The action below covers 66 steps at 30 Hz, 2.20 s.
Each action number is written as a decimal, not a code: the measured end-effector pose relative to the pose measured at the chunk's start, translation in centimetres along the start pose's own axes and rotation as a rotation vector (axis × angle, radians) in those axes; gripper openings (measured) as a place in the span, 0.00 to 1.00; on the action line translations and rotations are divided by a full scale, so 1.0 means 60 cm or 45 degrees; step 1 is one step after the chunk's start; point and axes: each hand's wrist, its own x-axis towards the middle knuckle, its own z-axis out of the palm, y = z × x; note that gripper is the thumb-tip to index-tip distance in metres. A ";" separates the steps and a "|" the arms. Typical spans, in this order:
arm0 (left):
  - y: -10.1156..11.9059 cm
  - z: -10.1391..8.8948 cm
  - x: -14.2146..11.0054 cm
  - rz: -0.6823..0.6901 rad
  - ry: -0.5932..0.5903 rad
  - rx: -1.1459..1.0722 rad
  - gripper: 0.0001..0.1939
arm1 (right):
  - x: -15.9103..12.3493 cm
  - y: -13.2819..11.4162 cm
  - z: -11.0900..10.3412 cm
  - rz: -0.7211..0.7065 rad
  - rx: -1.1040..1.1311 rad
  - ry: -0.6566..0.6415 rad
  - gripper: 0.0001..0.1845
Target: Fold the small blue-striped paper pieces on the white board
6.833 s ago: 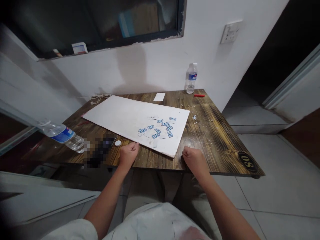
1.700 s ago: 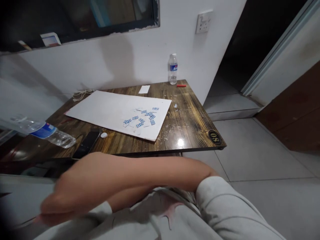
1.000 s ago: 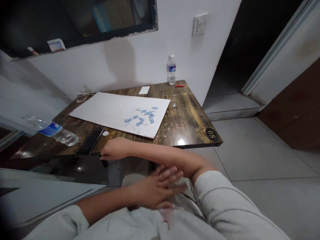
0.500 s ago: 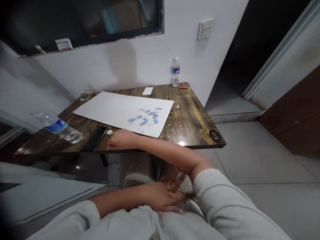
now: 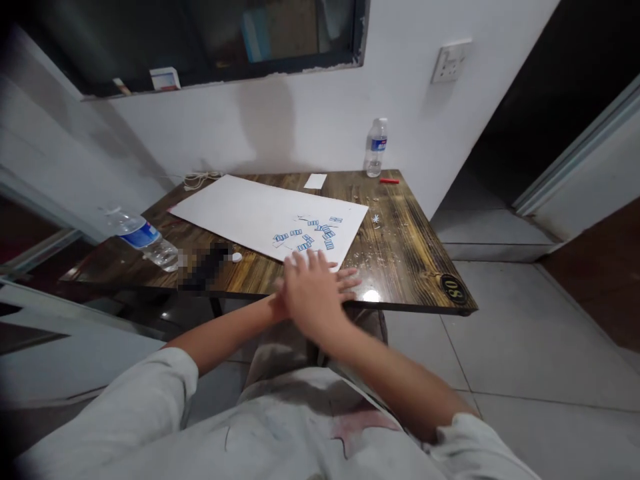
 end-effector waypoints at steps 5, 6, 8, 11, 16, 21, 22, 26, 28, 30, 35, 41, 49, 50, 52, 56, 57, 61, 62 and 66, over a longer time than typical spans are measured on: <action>-0.029 0.027 0.019 0.306 0.053 0.182 0.16 | -0.053 -0.028 0.082 -0.706 0.283 -0.473 0.16; -0.032 0.032 0.022 0.328 0.053 0.216 0.17 | -0.053 -0.021 0.085 -0.687 0.352 -0.412 0.16; -0.039 0.037 0.027 0.306 0.044 0.225 0.16 | -0.052 -0.004 0.088 -0.336 0.336 -0.038 0.20; -0.047 0.036 0.029 0.214 0.069 0.154 0.16 | -0.055 0.009 0.102 -0.075 0.093 0.201 0.26; -0.060 0.025 0.022 -0.107 0.194 -0.408 0.11 | -0.069 0.004 0.123 -0.705 0.431 -0.204 0.17; -0.079 -0.015 0.041 -0.682 0.565 -1.683 0.14 | -0.066 0.000 0.152 -0.287 -0.034 0.068 0.31; -0.086 -0.027 0.044 -0.757 0.661 -1.935 0.14 | -0.068 0.003 0.163 -0.513 -0.095 -0.133 0.30; -0.119 -0.078 0.030 -0.949 0.945 -2.456 0.08 | -0.074 0.029 0.178 -1.090 0.048 -0.575 0.13; -0.128 -0.095 0.015 -0.942 1.088 -2.471 0.09 | -0.067 0.039 0.163 -0.804 0.161 -0.364 0.16; -0.130 -0.104 0.003 -0.932 1.182 -2.395 0.11 | -0.053 0.037 0.147 -0.402 0.186 -0.008 0.18; -0.121 -0.102 -0.011 -0.907 1.184 -2.252 0.14 | -0.038 0.008 0.166 -0.753 0.044 -0.337 0.26; -0.132 -0.075 -0.079 -0.893 1.004 -2.376 0.10 | -0.063 0.062 0.154 -0.491 0.523 -0.453 0.20; -0.159 -0.019 -0.141 -1.062 0.662 -1.347 0.14 | -0.033 0.157 0.006 0.390 0.713 0.436 0.22; -0.163 -0.017 -0.137 -1.035 0.608 -1.238 0.15 | -0.022 0.173 -0.011 0.438 0.671 0.464 0.21; -0.170 -0.013 -0.123 -0.965 0.503 -1.054 0.15 | 0.004 0.209 -0.043 0.518 0.558 0.529 0.18; -0.177 -0.010 -0.072 -0.828 0.319 -0.798 0.14 | 0.072 0.283 -0.089 0.603 0.282 0.485 0.13; -0.179 -0.009 -0.056 -0.795 0.267 -0.750 0.14 | 0.090 0.297 -0.094 0.646 0.188 0.496 0.11; -0.194 -0.007 0.008 -0.729 0.160 -0.599 0.12 | 0.144 0.332 -0.079 0.749 -0.081 0.391 0.09; -0.201 -0.005 0.021 -0.732 0.164 -0.556 0.11 | 0.152 0.336 -0.069 0.751 -0.143 0.349 0.09; -0.233 0.009 0.056 -0.737 0.218 -0.394 0.11 | 0.157 0.351 -0.029 0.768 -0.304 0.245 0.12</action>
